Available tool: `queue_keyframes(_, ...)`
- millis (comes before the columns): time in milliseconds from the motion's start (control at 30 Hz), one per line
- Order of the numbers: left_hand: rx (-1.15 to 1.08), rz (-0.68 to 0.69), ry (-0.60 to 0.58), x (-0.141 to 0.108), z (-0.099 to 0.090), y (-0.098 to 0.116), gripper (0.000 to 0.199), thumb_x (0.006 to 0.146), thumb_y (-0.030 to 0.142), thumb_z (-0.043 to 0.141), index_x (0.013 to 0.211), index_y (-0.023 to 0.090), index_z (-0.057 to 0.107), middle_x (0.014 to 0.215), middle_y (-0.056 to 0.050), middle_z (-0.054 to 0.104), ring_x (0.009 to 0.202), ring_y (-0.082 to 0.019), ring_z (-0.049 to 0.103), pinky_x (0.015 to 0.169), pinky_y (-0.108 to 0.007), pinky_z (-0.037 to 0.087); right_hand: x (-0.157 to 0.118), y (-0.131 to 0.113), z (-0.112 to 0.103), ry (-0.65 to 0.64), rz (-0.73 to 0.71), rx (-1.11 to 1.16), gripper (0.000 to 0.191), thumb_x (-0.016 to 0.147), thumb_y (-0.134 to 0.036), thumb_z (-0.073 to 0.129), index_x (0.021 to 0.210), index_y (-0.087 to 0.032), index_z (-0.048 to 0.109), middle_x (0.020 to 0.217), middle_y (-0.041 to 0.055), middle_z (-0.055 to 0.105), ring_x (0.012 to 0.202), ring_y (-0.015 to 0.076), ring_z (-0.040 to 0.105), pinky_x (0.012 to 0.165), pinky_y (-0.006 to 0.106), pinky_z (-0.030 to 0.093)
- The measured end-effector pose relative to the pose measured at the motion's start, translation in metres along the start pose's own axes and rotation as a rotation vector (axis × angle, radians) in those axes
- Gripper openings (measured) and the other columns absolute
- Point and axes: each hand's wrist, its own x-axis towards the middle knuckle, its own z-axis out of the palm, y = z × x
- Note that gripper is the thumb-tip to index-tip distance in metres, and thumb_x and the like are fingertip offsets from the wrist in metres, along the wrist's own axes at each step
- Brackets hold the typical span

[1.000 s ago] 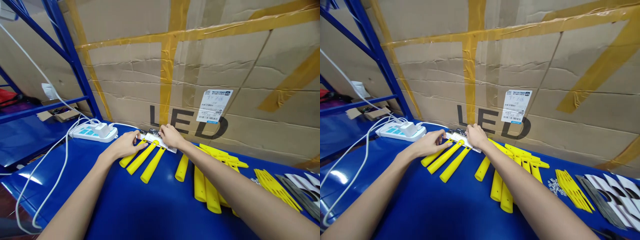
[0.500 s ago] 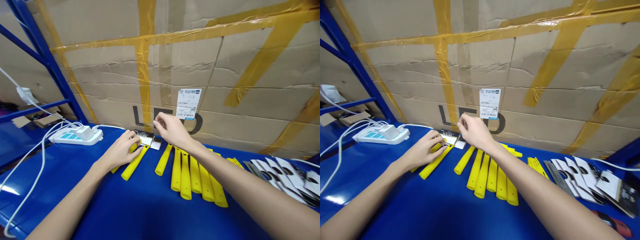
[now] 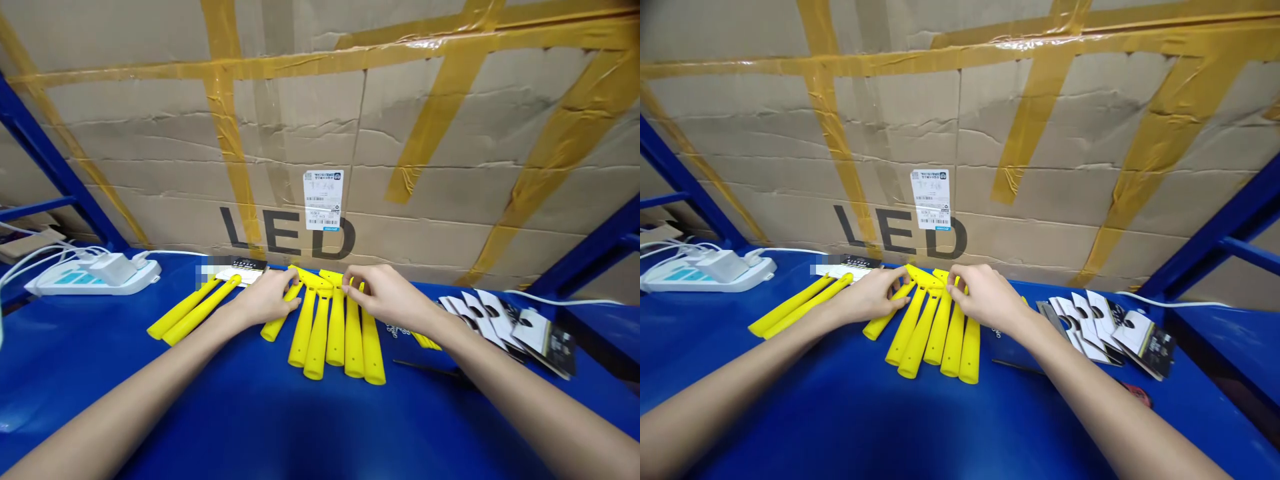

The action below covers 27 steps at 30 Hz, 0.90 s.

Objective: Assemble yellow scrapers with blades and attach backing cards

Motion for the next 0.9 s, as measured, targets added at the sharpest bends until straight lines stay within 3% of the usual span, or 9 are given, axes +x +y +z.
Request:
queue_keyframes(133, 0.042, -0.008, -0.059, 0.01, 0.004, 0.003, 0.046, 0.078, 0.029, 0.06, 0.123, 0.02, 0.064, 0.116, -0.012, 0.067, 0.112, -0.031, 0.061, 0.096, -0.042, 0.047, -0.007, 0.009, 0.008, -0.01, 0.016, -0.023, 0.018, 0.093, -0.026, 0.054, 0.099, -0.019, 0.07, 0.094, 0.0074, 0.075, 0.082, 0.0211, 0.067, 0.066, 0.031, 0.044)
queue_keyframes(267, 0.092, -0.027, -0.119, 0.009, -0.004, 0.012, 0.051, 0.083, 0.032, 0.056, 0.132, 0.024, 0.065, 0.124, -0.013, 0.067, 0.123, -0.031, 0.058, 0.103, -0.042, 0.046, -0.013, 0.011, 0.017, 0.008, 0.007, -0.063, 0.03, 0.092, -0.025, 0.054, 0.118, -0.02, 0.068, 0.114, 0.0104, 0.07, 0.097, 0.0274, 0.068, 0.079, 0.036, 0.048)
queue_keyframes(367, 0.151, -0.072, -0.142, 0.005, -0.015, 0.022, 0.049, 0.082, 0.032, 0.057, 0.129, 0.023, 0.069, 0.13, -0.015, 0.067, 0.119, -0.033, 0.062, 0.102, -0.043, 0.047, -0.017, 0.009, 0.021, -0.035, -0.05, -0.16, 0.04, 0.093, -0.022, 0.049, 0.129, -0.024, 0.066, 0.13, 0.0114, 0.062, 0.098, 0.0281, 0.07, 0.08, 0.039, 0.05)
queue_keyframes(567, 0.27, -0.162, -0.185, 0.001, -0.03, 0.04, 0.037, 0.076, 0.027, 0.059, 0.107, 0.018, 0.077, 0.101, -0.017, 0.076, 0.091, -0.036, 0.072, 0.075, -0.044, 0.055, -0.016, 0.009, 0.021, -0.074, -0.087, -0.176, 0.043, 0.093, -0.02, 0.047, 0.13, -0.024, 0.067, 0.133, 0.0101, 0.061, 0.108, 0.03, 0.068, 0.089, 0.042, 0.052)
queue_keyframes(767, 0.346, -0.156, -0.196, -0.004, -0.045, 0.049, 0.038, 0.076, 0.029, 0.059, 0.109, 0.021, 0.077, 0.102, -0.016, 0.077, 0.097, -0.036, 0.072, 0.082, -0.043, 0.055, -0.02, 0.016, 0.022, -0.04, -0.131, -0.076, 0.037, 0.094, -0.022, 0.05, 0.125, -0.024, 0.07, 0.134, 0.0095, 0.062, 0.114, 0.0274, 0.066, 0.097, 0.041, 0.049)
queue_keyframes(900, 0.408, -0.13, -0.136, -0.012, -0.057, 0.062, 0.044, 0.082, 0.029, 0.052, 0.119, 0.019, 0.073, 0.109, -0.019, 0.072, 0.098, -0.039, 0.07, 0.084, -0.051, 0.053, -0.026, 0.022, 0.007, 0.046, -0.113, -0.023, 0.03, 0.094, -0.022, 0.051, 0.117, -0.021, 0.071, 0.123, 0.0093, 0.069, 0.105, 0.0234, 0.067, 0.09, 0.035, 0.049)
